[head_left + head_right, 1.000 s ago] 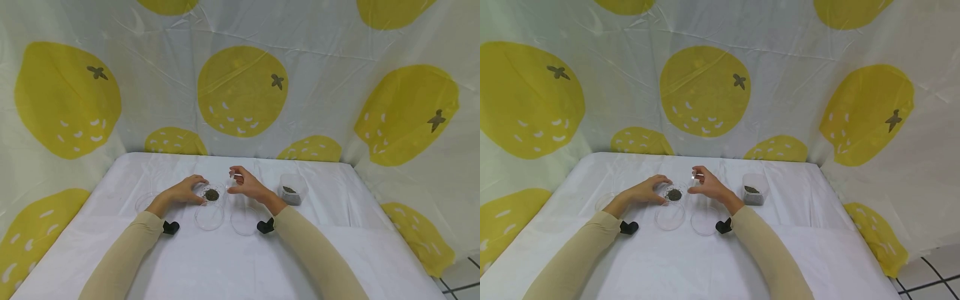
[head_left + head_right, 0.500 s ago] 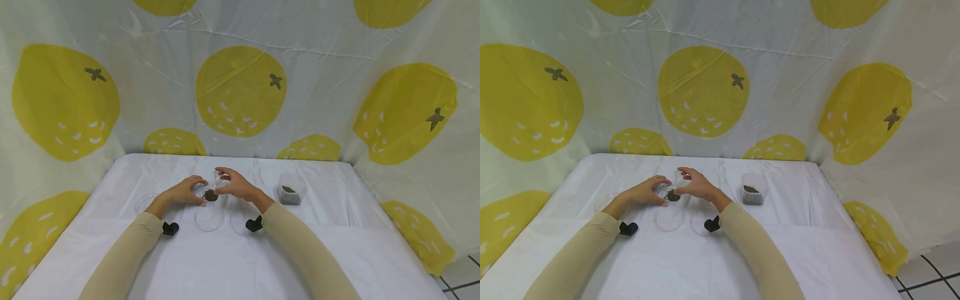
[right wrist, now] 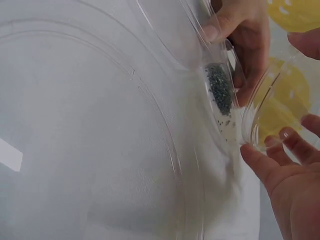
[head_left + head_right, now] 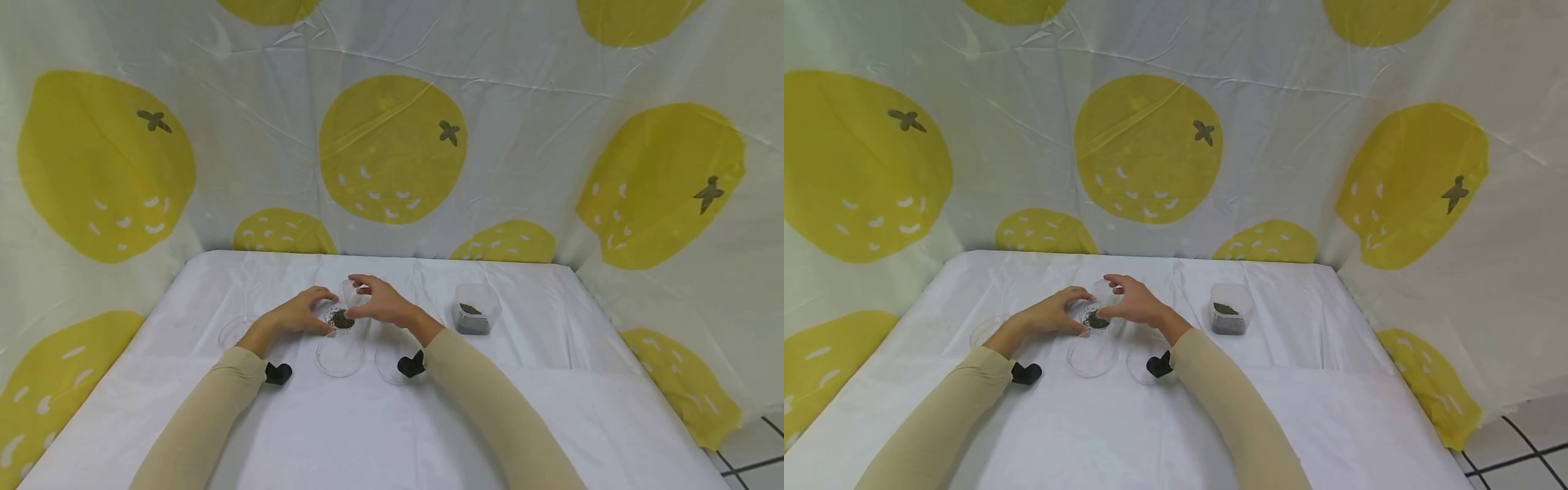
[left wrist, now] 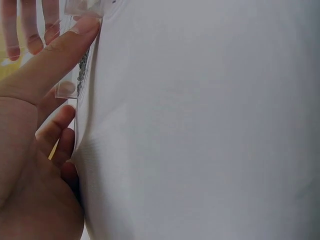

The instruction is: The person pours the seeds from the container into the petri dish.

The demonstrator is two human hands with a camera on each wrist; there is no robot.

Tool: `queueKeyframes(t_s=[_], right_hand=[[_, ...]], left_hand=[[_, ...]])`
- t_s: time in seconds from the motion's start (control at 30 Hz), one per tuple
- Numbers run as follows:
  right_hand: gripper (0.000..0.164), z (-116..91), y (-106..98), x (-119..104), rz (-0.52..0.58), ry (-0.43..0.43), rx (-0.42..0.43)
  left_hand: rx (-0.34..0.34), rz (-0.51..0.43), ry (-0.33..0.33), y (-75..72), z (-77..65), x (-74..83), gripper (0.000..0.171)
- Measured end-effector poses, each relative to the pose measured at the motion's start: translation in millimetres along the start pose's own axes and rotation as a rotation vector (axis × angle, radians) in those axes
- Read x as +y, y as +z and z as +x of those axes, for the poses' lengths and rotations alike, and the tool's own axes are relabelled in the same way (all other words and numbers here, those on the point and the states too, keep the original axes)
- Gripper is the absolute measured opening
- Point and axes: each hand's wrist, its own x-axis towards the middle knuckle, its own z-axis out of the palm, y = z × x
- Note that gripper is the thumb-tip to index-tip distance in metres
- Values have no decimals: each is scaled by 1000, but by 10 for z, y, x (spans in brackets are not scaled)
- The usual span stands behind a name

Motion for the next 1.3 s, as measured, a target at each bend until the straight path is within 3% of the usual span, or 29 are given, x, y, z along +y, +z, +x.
queueKeyframes(t_s=[0.2, 0.43, 0.83, 1.3], right_hand=[[88, 39, 55, -28, -153, 11, -14], [89, 64, 75, -47, -228, 9, -25], [89, 102, 78, -70, -349, 55, -23], [85, 201, 152, -145, -546, 31, -53]], left_hand=[[1, -30, -14, 9, -13, 9, 77], [0, -58, -53, 12, -10, 49, 76], [-3, -83, -34, 3, -19, 74, 72], [-3, -91, -17, -2, -16, 22, 72]])
